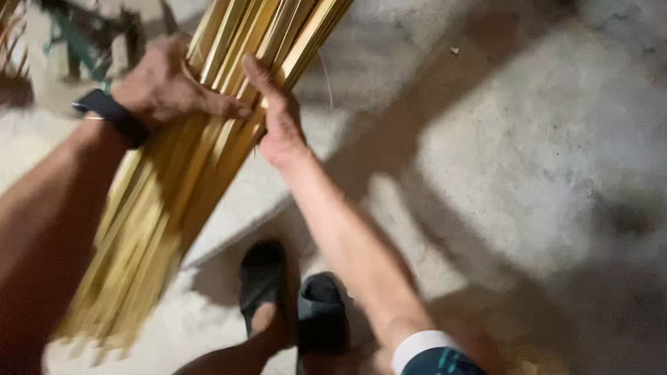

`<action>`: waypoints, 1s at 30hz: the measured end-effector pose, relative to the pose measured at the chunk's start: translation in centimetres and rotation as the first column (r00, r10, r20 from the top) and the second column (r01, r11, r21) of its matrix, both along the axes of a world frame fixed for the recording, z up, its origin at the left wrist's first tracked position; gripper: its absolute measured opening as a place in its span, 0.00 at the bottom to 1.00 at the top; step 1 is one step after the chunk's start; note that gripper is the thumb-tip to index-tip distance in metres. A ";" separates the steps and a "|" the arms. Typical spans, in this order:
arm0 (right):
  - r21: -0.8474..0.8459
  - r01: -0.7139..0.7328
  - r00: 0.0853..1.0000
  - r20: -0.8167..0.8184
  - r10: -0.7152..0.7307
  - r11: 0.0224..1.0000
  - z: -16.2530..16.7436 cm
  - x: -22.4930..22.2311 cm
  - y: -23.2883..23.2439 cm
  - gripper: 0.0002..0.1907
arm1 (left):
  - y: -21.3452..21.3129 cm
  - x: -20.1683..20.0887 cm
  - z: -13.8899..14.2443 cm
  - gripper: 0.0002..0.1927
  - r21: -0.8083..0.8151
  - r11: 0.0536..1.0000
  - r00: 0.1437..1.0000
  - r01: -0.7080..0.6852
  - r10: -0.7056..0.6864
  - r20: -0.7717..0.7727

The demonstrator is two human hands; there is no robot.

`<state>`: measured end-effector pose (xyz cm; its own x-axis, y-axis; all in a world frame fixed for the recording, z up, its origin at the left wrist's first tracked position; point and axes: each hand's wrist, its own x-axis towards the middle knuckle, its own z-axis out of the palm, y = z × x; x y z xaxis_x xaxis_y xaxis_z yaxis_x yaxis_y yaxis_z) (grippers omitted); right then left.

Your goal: The person uses a bandsaw to cut thin wooden strips to a uniform length. They feed the strips through the saw one by one, collect the cut pieces, and bundle them together with an orange strap.

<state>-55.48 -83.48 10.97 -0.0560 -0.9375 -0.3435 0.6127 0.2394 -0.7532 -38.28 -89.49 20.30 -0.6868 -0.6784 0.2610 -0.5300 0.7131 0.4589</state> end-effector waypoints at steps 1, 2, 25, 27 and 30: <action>-0.043 0.022 1.000 -0.010 -0.023 0.999 0.3 -1.6 -1.6 0.53 | -2.0 -1.5 -0.4 0.60 -0.168 0.983 0.997 0.079 -0.075 0.030; -0.094 0.034 0.999 -0.027 -0.037 0.995 0.7 -3.2 -3.5 0.52 | -4.0 -2.8 -0.6 0.53 0.087 0.993 0.994 0.078 -0.071 -0.082; -0.053 0.162 0.985 -0.053 -0.165 0.985 -4.5 -52.0 -24.9 0.44 | -26.2 -51.8 -8.3 0.59 0.740 0.609 0.840 0.284 0.215 -0.498; 0.007 0.164 0.986 -0.027 -0.164 0.986 -8.0 -54.8 -26.8 0.48 | -27.5 -53.9 -11.2 0.67 0.782 0.623 0.910 0.009 0.319 -0.265; 0.232 0.326 0.734 -0.673 -0.091 0.916 -12.9 -56.2 -27.7 0.52 | -27.5 -54.8 -15.5 0.76 0.651 0.659 0.917 -0.378 0.168 0.362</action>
